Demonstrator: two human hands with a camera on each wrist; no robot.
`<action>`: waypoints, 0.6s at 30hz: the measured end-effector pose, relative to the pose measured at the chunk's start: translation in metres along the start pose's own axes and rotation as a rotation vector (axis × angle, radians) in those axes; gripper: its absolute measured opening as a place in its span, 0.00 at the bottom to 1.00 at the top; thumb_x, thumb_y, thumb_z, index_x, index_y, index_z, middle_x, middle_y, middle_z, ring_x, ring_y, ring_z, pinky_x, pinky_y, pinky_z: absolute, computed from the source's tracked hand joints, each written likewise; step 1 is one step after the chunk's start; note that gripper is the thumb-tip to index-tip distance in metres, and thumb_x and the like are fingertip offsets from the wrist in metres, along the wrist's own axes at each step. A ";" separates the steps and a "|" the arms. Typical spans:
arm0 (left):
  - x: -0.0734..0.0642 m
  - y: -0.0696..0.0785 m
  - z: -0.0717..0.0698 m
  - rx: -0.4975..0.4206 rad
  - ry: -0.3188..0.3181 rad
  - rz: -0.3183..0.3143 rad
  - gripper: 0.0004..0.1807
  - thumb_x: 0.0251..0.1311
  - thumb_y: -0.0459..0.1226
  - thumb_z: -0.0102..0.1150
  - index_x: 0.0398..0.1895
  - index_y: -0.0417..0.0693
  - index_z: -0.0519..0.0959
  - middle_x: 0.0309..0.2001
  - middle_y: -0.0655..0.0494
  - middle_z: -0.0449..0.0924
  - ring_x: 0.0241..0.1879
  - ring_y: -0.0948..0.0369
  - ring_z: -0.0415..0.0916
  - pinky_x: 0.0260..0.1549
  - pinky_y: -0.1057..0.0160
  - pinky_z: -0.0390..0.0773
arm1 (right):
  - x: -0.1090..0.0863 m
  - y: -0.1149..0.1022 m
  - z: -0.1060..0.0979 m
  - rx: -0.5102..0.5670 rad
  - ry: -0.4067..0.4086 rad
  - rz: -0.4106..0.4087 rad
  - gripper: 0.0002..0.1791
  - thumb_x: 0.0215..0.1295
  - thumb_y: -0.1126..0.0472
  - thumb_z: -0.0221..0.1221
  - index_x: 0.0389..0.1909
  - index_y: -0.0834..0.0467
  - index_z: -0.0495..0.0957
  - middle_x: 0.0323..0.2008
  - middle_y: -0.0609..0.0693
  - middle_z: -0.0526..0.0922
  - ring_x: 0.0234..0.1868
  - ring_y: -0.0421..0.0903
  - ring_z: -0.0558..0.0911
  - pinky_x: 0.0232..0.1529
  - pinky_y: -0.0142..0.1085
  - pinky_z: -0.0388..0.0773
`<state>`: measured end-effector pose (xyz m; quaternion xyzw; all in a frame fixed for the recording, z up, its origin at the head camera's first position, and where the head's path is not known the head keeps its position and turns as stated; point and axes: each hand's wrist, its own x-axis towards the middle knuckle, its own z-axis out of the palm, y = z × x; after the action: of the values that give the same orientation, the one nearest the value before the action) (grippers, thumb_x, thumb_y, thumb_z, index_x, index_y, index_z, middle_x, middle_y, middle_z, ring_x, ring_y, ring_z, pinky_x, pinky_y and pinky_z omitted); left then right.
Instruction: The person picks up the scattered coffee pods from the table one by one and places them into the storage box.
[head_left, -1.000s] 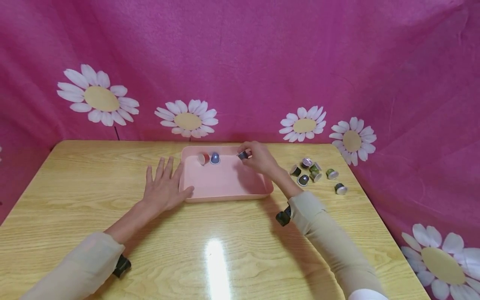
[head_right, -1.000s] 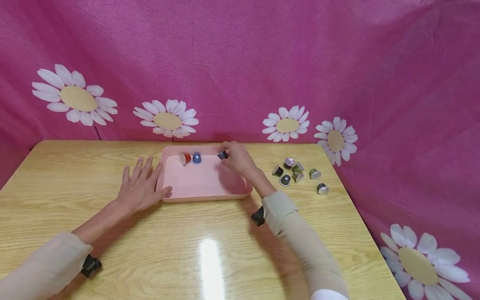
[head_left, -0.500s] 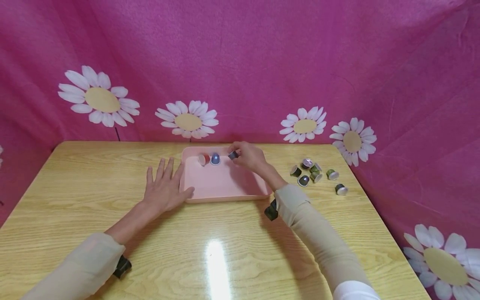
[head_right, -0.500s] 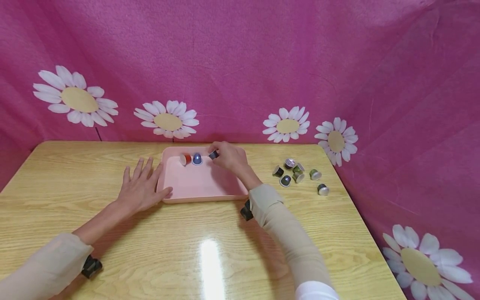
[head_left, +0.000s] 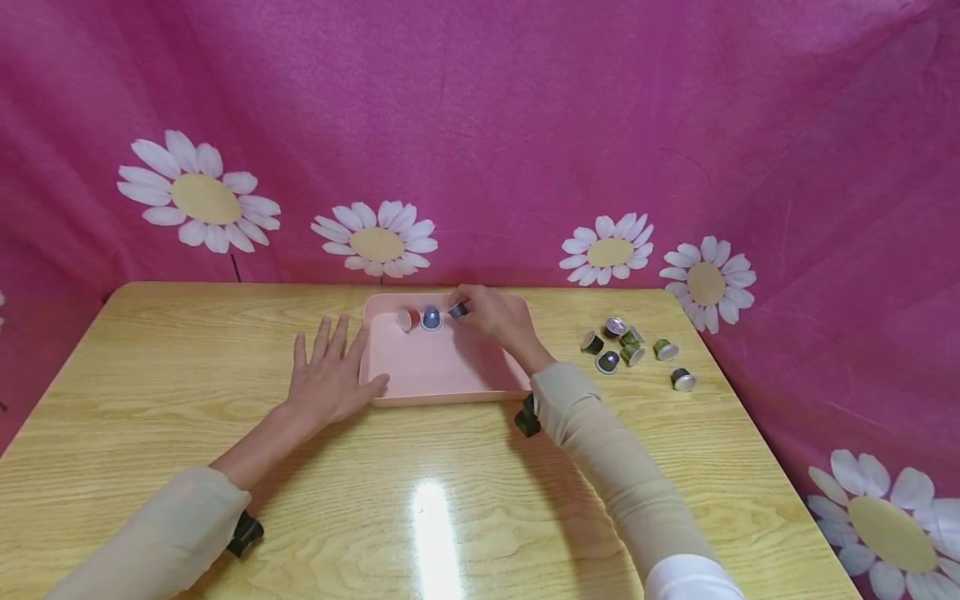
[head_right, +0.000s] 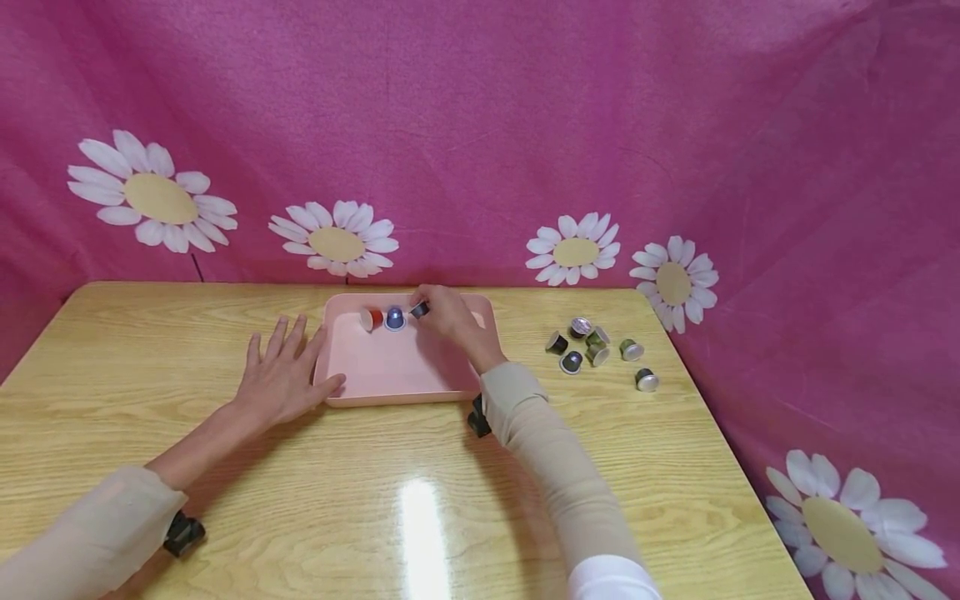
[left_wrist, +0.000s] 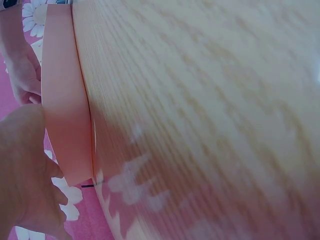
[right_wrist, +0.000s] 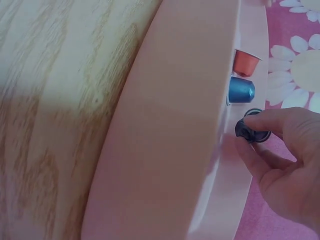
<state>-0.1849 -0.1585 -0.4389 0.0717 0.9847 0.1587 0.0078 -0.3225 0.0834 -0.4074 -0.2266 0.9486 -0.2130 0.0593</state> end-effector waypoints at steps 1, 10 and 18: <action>0.000 0.000 0.001 0.002 0.006 0.003 0.50 0.62 0.59 0.55 0.78 0.39 0.52 0.77 0.32 0.41 0.75 0.36 0.29 0.66 0.32 0.26 | 0.001 0.000 0.001 0.023 0.001 -0.011 0.11 0.67 0.66 0.62 0.49 0.58 0.83 0.46 0.50 0.84 0.45 0.46 0.78 0.53 0.38 0.74; 0.001 0.001 0.000 0.018 0.010 -0.004 0.50 0.62 0.58 0.55 0.78 0.39 0.52 0.77 0.32 0.41 0.76 0.36 0.30 0.66 0.32 0.29 | 0.005 0.001 0.010 0.113 0.007 -0.098 0.11 0.63 0.76 0.59 0.43 0.64 0.84 0.39 0.54 0.83 0.40 0.47 0.77 0.47 0.36 0.76; 0.001 0.001 0.000 0.021 0.006 -0.002 0.50 0.63 0.59 0.54 0.79 0.39 0.51 0.77 0.32 0.41 0.75 0.36 0.30 0.66 0.32 0.29 | 0.007 0.003 0.014 0.086 0.012 -0.106 0.13 0.60 0.78 0.57 0.42 0.65 0.84 0.39 0.54 0.83 0.40 0.47 0.75 0.46 0.37 0.73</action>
<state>-0.1856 -0.1579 -0.4385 0.0705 0.9864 0.1486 0.0043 -0.3267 0.0769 -0.4216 -0.2726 0.9255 -0.2577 0.0520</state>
